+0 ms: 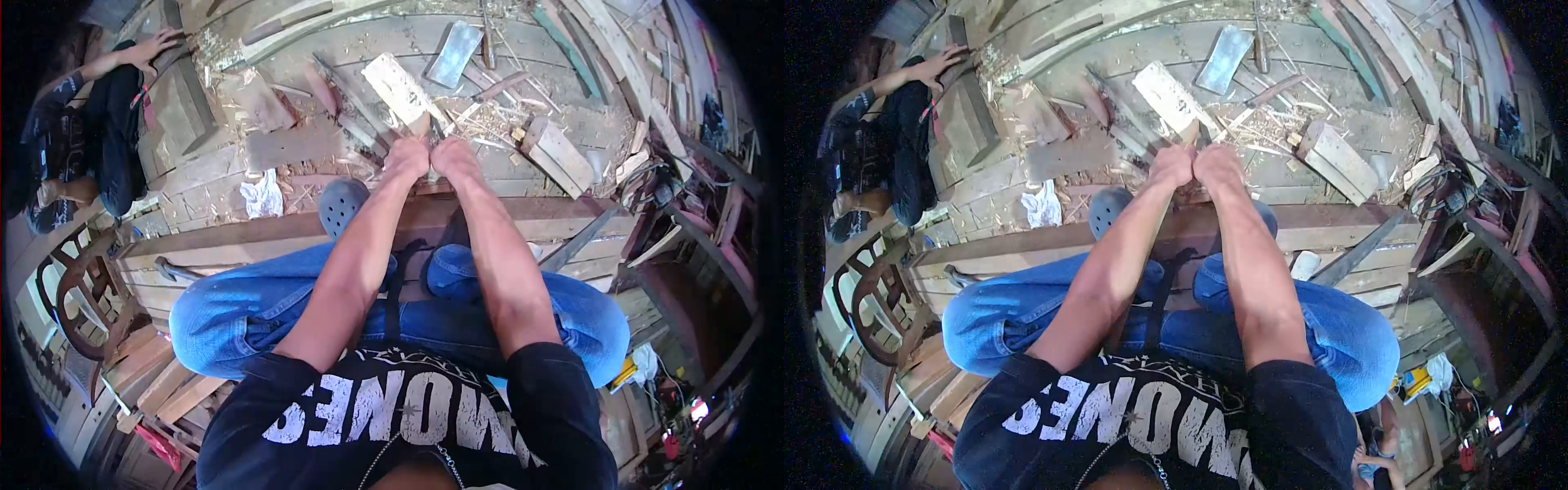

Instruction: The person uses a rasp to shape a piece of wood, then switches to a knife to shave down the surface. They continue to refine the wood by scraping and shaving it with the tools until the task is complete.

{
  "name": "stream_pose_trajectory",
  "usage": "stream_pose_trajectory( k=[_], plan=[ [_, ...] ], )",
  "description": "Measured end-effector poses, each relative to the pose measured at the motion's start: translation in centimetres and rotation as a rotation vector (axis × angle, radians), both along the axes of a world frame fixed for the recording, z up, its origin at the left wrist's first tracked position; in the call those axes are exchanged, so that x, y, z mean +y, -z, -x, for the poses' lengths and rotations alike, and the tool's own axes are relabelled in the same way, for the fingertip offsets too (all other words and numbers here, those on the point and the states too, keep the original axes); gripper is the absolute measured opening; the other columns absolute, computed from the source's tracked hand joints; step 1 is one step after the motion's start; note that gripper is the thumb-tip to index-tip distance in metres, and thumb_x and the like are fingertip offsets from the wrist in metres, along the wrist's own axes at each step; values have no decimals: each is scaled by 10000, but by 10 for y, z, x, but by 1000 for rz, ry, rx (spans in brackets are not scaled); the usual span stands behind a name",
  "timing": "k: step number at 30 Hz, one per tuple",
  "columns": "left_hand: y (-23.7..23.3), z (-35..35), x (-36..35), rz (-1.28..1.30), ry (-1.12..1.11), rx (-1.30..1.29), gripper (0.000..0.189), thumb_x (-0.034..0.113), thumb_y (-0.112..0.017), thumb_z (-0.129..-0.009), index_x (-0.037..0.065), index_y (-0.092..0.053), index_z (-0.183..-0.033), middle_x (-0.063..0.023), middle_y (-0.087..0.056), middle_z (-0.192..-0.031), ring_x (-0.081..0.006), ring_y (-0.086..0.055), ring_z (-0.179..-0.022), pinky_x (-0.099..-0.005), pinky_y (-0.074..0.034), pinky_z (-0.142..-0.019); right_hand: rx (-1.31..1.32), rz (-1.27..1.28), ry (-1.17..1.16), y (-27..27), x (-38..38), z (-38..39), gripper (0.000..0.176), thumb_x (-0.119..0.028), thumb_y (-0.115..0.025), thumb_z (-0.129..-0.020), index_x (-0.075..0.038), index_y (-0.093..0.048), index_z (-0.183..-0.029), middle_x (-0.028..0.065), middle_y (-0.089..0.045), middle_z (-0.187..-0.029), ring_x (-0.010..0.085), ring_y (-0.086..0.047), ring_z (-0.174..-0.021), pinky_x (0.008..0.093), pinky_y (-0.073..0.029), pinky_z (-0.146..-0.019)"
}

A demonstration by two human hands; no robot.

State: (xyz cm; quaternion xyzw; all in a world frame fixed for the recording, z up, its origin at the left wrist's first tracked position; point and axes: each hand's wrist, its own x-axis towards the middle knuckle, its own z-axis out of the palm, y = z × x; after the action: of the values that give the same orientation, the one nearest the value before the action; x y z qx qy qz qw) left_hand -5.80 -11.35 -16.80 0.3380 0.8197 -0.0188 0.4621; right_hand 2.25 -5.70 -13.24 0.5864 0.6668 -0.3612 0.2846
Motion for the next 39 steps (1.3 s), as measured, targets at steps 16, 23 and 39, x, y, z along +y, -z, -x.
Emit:
stream_pose_trajectory(
  k=[16,23,39],
  plan=[
    [-30,3,-3,-30,40,-79,503,454,-370,-893,43,-627,-1028,-228,-606,-1037,-362,-580,-994,-437,-465,-853,-86,303,-294,-22,17,12,433,-345,-448,-858,5,-621,-1044,216,-592,-1094,321,-569,-1049,365,-457,-891],
    [-12,-1,-8,-80,-69,-18,370,316,-419,-896,25,-643,-938,-218,-629,-958,-333,-611,-937,-415,-483,-835,-18,227,-48,2,7,11,482,-374,-394,-886,19,-618,-1050,231,-584,-1108,349,-569,-1044,376,-448,-909],
    [-8,-7,-19,-199,-143,48,279,229,-460,-837,55,-649,-946,-219,-630,-911,-331,-631,-873,-414,-504,-756,-7,347,189,-49,19,27,624,-499,-578,-766,87,-616,-979,281,-610,-993,358,-604,-979,398,-481,-814]
  ],
)
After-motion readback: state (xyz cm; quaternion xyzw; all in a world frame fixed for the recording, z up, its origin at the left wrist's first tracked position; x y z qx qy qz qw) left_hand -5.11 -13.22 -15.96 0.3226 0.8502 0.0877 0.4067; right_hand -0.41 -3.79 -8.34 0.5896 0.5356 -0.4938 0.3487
